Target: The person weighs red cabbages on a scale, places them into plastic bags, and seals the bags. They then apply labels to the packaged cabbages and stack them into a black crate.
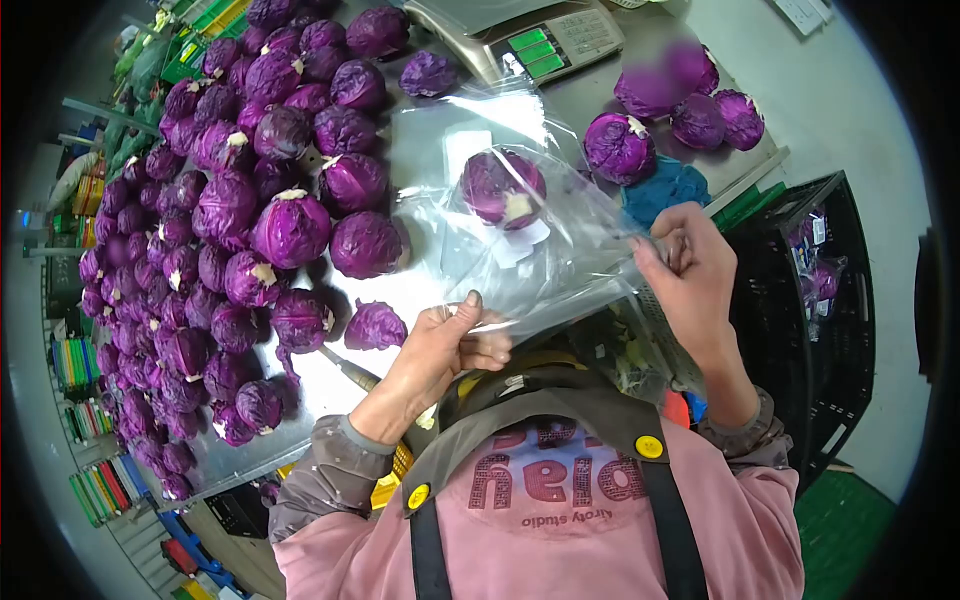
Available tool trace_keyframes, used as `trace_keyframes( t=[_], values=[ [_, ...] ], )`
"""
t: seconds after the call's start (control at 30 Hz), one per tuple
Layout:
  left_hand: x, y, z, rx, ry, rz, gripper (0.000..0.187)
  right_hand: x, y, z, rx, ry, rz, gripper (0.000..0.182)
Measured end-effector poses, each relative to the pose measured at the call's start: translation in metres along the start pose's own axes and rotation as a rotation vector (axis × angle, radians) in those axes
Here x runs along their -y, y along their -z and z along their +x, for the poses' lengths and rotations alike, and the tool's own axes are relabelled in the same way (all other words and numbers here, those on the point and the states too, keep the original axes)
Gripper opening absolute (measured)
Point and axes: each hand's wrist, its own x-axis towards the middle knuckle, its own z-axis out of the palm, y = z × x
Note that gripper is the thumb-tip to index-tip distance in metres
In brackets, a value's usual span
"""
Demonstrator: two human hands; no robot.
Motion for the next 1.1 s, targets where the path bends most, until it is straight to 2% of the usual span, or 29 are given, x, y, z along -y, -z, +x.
trace_keyframes(
  t=[0.03, 0.1, 0.17, 0.2, 0.27, 0.33, 0.37, 0.43, 0.47, 0.53, 0.7, 0.8, 0.87, 0.97, 1.1],
  values=[
    [-0.003, -0.004, -0.003, -0.004, -0.003, -0.008, 0.048, 0.012, -0.004, 0.001, 0.007, 0.007, -0.001, 0.011],
    [-0.007, -0.01, -0.008, 0.094, 0.015, -0.16, 0.053, 0.034, -0.016, 0.001, -0.038, 0.565, 0.13, 0.015],
    [-0.012, -0.018, -0.016, 0.089, 0.009, -0.168, 0.054, 0.044, -0.034, -0.005, 0.189, 0.667, 0.093, 0.019],
    [-0.012, -0.019, -0.018, 0.084, 0.005, -0.177, 0.055, 0.046, -0.042, -0.006, 0.188, 0.67, 0.093, 0.019],
    [-0.01, -0.017, -0.021, 0.078, -0.025, -0.141, 0.056, 0.047, -0.055, -0.005, 0.381, 0.624, 0.058, 0.021],
    [-0.01, -0.014, -0.023, 0.067, -0.053, -0.107, 0.057, 0.047, -0.058, -0.002, 0.455, 0.614, 0.026, 0.02],
    [-0.01, -0.012, -0.023, 0.031, -0.051, -0.11, 0.051, 0.048, -0.059, -0.002, 0.525, 0.598, -0.008, 0.019],
    [-0.012, -0.004, -0.02, -0.01, -0.053, -0.12, 0.045, 0.046, -0.061, -0.002, 0.537, 0.598, -0.035, 0.019],
    [-0.013, 0.004, -0.012, -0.061, -0.105, -0.041, 0.036, 0.045, -0.062, -0.002, 0.544, 0.593, -0.063, 0.019],
    [-0.021, 0.015, -0.004, -0.11, -0.192, 0.053, 0.017, 0.044, -0.063, -0.002, 0.554, 0.607, -0.064, 0.019],
    [-0.045, 0.005, -0.017, -0.045, -0.22, 0.123, 0.019, 0.051, -0.056, 0.009, 0.55, 0.546, -0.001, 0.019],
    [-0.044, 0.003, -0.021, -0.029, -0.209, 0.064, 0.022, 0.057, -0.059, 0.012, 0.455, 0.492, 0.174, 0.019],
    [-0.046, 0.002, -0.022, -0.023, -0.173, -0.003, 0.023, 0.062, -0.065, 0.01, 0.363, 0.658, 0.082, 0.02],
    [-0.048, -0.001, -0.025, -0.069, -0.167, -0.099, 0.022, 0.069, -0.068, 0.01, 0.297, 0.764, -0.091, 0.02],
    [-0.044, 0.006, -0.02, -0.061, -0.235, -0.022, 0.022, 0.077, -0.07, 0.015, 0.345, 0.853, -0.197, 0.02]
  ],
)
